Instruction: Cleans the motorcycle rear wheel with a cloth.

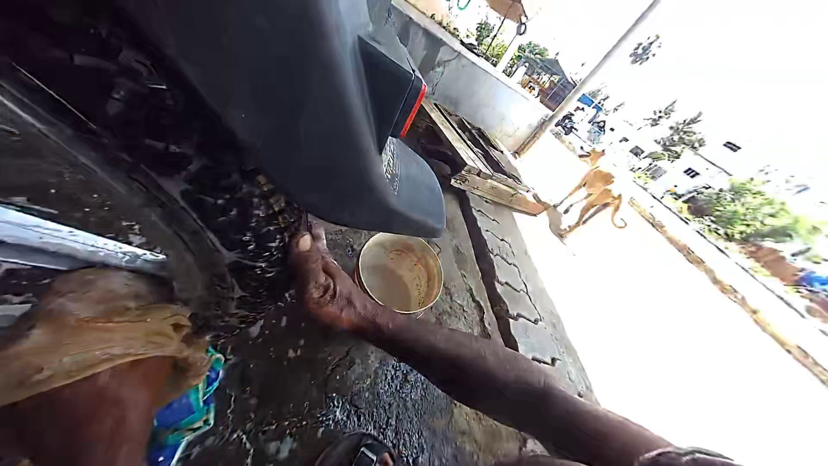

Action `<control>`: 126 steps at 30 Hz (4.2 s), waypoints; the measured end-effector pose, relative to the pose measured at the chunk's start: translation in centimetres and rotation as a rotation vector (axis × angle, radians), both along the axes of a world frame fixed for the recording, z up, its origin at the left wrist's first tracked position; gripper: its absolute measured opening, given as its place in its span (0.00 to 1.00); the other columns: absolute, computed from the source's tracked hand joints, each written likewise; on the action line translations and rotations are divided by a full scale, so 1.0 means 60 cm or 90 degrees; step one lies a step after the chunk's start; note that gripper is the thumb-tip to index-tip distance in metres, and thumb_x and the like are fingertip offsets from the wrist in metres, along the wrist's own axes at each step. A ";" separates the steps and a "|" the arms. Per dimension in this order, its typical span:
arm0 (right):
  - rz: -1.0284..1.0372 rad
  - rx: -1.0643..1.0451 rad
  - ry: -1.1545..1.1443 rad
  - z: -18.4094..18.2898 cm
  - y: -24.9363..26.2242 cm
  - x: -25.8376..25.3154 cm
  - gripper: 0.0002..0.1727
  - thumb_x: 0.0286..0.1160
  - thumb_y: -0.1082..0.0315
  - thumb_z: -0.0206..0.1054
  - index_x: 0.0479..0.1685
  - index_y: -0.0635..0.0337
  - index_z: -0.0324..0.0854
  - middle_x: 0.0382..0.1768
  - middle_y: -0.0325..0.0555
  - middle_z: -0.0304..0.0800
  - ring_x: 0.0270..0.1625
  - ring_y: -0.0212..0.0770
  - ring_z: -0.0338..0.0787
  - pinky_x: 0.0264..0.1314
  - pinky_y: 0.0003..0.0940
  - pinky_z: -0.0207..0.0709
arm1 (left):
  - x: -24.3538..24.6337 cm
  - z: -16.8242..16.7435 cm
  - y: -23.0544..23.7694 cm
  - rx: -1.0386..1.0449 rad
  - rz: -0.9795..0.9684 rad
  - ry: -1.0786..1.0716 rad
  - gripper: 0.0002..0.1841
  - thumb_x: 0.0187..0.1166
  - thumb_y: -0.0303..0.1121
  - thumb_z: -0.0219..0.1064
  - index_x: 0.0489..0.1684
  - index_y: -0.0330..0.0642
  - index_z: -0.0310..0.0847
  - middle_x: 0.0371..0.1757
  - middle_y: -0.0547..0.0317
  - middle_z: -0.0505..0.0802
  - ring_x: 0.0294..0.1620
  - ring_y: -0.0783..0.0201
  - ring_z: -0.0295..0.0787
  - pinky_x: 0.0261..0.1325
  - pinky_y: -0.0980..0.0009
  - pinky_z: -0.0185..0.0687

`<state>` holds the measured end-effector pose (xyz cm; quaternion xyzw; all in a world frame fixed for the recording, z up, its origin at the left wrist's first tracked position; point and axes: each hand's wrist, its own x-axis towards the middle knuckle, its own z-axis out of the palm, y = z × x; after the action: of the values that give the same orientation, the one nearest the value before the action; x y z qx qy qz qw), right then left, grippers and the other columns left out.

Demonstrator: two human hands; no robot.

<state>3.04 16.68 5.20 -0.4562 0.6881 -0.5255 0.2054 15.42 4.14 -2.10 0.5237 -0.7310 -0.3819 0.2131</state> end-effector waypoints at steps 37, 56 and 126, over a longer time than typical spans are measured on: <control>-0.031 0.002 -0.086 -0.030 0.032 -0.038 0.49 0.76 0.21 0.37 0.92 0.41 0.48 0.81 0.34 0.71 0.80 0.34 0.74 0.78 0.47 0.76 | -0.034 -0.033 0.072 -0.107 0.026 0.298 0.25 0.83 0.34 0.65 0.76 0.30 0.75 0.66 0.33 0.88 0.68 0.41 0.85 0.73 0.43 0.77; -0.009 -0.065 -0.048 -0.028 0.013 -0.045 0.45 0.77 0.22 0.29 0.85 0.40 0.57 0.74 0.29 0.77 0.77 0.30 0.76 0.79 0.42 0.74 | -0.063 0.032 0.034 -0.079 0.205 0.245 0.25 0.73 0.36 0.75 0.62 0.25 0.82 0.57 0.29 0.91 0.63 0.37 0.88 0.69 0.41 0.77; 0.087 -0.066 -0.067 -0.010 0.020 -0.076 0.46 0.70 0.18 0.39 0.83 0.36 0.58 0.71 0.28 0.80 0.75 0.35 0.79 0.74 0.48 0.79 | -0.123 0.024 -0.081 0.030 0.305 0.661 0.18 0.73 0.19 0.69 0.59 0.19 0.78 0.54 0.36 0.90 0.59 0.60 0.86 0.69 0.67 0.79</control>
<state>-1.50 17.86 4.59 -0.4838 0.6155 -0.5686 0.2525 8.02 -0.71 -0.67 0.4230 -0.3828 -0.5464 0.6132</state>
